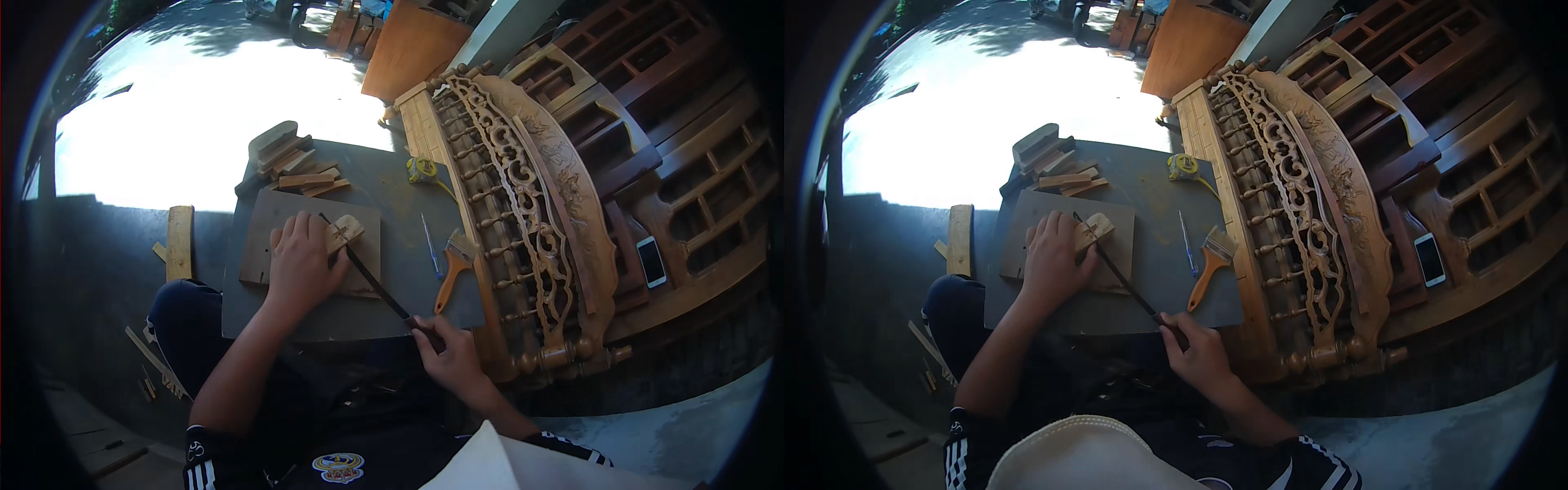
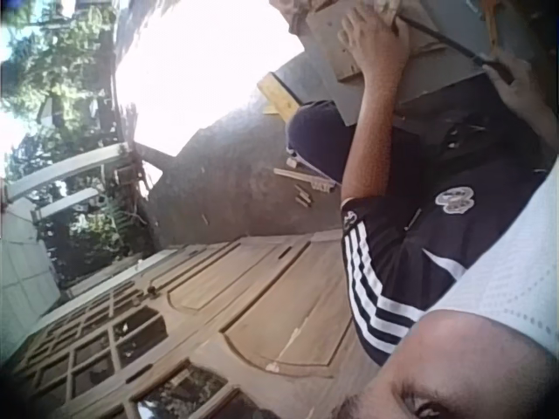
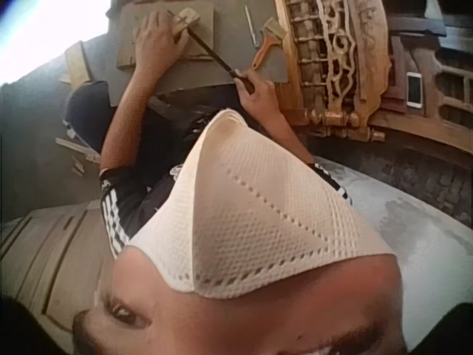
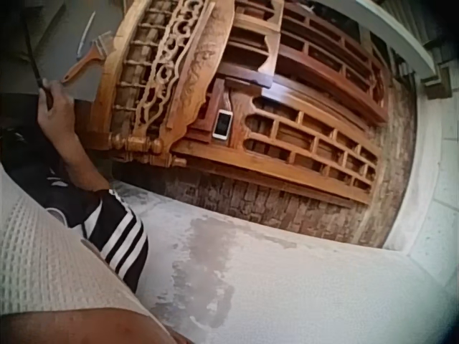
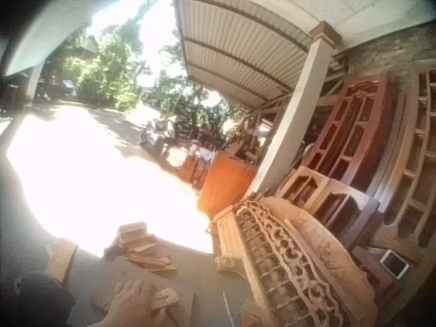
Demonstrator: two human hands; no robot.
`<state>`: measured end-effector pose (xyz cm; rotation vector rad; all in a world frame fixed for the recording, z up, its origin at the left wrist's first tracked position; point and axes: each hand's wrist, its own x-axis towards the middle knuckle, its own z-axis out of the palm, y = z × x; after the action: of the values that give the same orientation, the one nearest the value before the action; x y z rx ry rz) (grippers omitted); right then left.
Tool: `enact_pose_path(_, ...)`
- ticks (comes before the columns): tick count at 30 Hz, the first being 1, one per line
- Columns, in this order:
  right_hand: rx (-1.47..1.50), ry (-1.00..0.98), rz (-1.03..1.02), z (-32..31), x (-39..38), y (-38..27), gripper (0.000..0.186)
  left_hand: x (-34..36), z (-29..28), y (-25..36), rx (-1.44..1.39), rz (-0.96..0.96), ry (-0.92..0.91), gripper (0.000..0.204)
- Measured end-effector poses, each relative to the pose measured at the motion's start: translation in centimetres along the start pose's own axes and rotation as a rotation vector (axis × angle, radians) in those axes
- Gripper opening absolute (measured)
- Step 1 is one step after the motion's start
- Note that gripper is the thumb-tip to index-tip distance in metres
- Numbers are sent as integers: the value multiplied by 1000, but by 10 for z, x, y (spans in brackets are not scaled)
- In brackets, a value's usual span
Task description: Shaping and smoothing wooden blocks using a file and sandpaper.
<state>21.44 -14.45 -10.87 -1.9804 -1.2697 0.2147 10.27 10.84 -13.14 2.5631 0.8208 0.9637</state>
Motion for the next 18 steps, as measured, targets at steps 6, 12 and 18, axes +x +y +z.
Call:
enact_pose_path(6, -86, -35, -49, 34, 59, -3, 19, -6, 5, 8, 44, -14, -7, 37)
enact_pose_path(12, -39, -41, 78, -8, 7, 0, 19, 1, 5, 5, 58, -72, -4, 37)
enact_pose_path(18, -42, 34, 10, 0, -1, -3, 18, -2, 8, -3, -42, 22, 11, 38)
